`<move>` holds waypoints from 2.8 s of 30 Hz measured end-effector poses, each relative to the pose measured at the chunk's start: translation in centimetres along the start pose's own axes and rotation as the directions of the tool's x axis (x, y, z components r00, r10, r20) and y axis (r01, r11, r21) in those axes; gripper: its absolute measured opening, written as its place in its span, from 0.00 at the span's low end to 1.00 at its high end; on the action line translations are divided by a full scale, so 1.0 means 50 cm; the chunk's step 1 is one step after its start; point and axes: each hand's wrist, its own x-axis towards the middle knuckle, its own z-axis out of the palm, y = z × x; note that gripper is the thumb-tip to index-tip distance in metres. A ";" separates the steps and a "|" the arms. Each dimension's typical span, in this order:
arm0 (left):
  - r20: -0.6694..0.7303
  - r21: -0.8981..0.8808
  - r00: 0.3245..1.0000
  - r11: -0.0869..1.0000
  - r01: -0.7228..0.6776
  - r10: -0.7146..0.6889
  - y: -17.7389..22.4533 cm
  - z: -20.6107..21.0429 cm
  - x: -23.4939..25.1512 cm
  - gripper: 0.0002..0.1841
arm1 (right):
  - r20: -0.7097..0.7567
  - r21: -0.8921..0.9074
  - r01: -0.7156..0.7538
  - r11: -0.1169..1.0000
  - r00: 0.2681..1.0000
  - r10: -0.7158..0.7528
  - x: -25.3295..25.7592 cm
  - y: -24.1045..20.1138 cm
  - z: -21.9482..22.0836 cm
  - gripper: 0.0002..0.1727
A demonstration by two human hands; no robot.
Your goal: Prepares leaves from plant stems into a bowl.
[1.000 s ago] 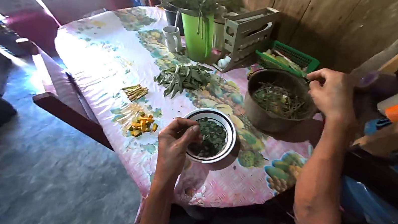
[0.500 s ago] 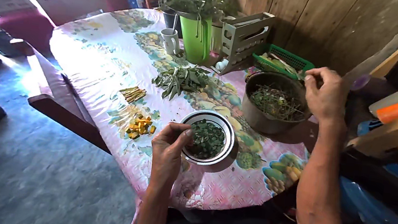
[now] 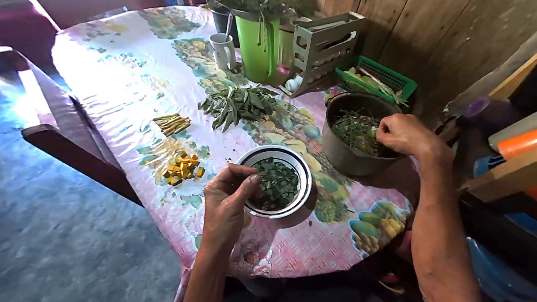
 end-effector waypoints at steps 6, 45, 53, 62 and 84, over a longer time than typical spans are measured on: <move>-0.019 0.000 1.000 1.000 -0.008 0.008 0.003 -0.008 0.000 0.03 | 0.032 0.045 0.069 0.997 0.997 -0.071 0.025 -0.036 0.032 0.12; 0.115 -0.086 0.984 0.985 0.148 -0.138 -0.006 0.047 -0.001 0.05 | -0.511 0.136 0.800 0.584 0.562 -0.651 -0.104 -0.349 0.150 0.06; 0.027 -0.039 0.989 0.988 0.146 -0.145 -0.002 0.041 0.003 0.06 | -0.530 0.093 0.672 0.734 0.658 -0.535 -0.112 -0.283 0.125 0.10; 0.151 -0.112 0.974 0.976 0.188 -0.171 -0.016 0.065 0.003 0.10 | -0.556 0.478 0.664 0.575 0.736 -0.387 -0.133 -0.272 0.111 0.11; 0.048 0.217 0.994 0.971 -0.102 0.094 -0.019 0.082 -0.011 0.06 | -0.498 0.427 0.694 0.579 0.715 -0.490 -0.124 -0.329 0.174 0.06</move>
